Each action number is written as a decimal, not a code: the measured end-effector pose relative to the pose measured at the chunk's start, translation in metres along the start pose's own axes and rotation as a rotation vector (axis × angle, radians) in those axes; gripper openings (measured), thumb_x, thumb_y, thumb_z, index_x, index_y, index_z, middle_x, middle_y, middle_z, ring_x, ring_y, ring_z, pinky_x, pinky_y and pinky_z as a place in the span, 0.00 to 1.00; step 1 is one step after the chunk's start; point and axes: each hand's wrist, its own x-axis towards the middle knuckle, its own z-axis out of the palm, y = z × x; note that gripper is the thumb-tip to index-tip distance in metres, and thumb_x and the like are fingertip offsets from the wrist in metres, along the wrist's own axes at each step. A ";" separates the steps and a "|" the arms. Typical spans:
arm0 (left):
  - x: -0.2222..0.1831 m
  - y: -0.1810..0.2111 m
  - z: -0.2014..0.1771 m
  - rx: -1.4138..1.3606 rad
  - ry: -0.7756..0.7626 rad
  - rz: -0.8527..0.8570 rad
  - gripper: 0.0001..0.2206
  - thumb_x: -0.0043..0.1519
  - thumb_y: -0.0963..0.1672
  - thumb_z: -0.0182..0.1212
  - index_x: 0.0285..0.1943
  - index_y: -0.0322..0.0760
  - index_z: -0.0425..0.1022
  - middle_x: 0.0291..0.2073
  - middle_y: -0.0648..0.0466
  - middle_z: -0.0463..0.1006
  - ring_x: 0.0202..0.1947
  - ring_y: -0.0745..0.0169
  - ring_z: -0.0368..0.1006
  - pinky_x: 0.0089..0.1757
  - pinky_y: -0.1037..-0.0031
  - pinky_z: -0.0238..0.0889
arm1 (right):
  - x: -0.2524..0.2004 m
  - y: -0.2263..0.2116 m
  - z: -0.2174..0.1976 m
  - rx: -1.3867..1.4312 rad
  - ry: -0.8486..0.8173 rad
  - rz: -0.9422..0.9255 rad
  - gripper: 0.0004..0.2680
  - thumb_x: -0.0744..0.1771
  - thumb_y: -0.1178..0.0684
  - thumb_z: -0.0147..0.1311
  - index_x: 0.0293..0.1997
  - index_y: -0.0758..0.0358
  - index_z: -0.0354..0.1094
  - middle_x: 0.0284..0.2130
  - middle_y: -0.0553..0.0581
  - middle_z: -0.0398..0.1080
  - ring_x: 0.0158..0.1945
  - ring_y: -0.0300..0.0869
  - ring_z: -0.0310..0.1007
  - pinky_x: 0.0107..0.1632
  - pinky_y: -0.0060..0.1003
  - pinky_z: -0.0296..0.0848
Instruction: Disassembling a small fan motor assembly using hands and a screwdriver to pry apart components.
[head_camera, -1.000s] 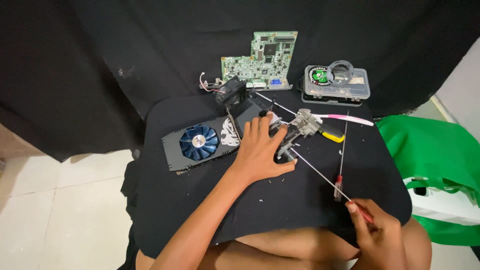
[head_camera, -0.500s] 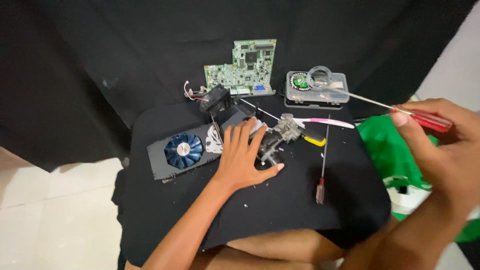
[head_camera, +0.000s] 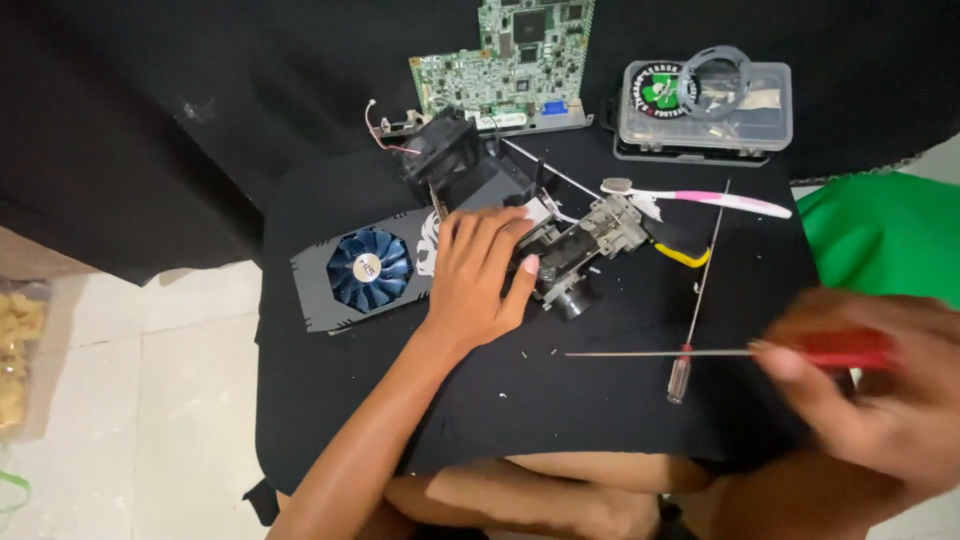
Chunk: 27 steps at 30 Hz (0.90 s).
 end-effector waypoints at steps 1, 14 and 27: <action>0.000 -0.001 0.001 0.000 0.006 0.000 0.18 0.73 0.48 0.41 0.52 0.30 0.74 0.51 0.45 0.77 0.49 0.45 0.73 0.52 0.54 0.59 | 0.003 0.001 0.005 -0.004 0.000 -0.005 0.09 0.65 0.51 0.54 0.25 0.65 0.70 0.21 0.55 0.72 0.21 0.43 0.70 0.27 0.33 0.65; -0.006 -0.004 -0.003 -0.015 0.034 0.021 0.17 0.72 0.47 0.43 0.50 0.29 0.75 0.51 0.44 0.76 0.45 0.44 0.72 0.52 0.51 0.60 | 0.020 -0.004 0.036 0.064 -0.047 0.028 0.09 0.67 0.56 0.59 0.26 0.66 0.70 0.19 0.52 0.68 0.20 0.38 0.57 0.27 0.32 0.56; -0.008 -0.005 -0.001 0.005 0.018 0.031 0.16 0.71 0.47 0.45 0.52 0.29 0.75 0.52 0.44 0.76 0.44 0.45 0.72 0.52 0.51 0.59 | 0.021 -0.003 0.040 0.082 -0.039 0.025 0.09 0.67 0.56 0.59 0.26 0.68 0.68 0.19 0.54 0.67 0.20 0.39 0.56 0.26 0.32 0.55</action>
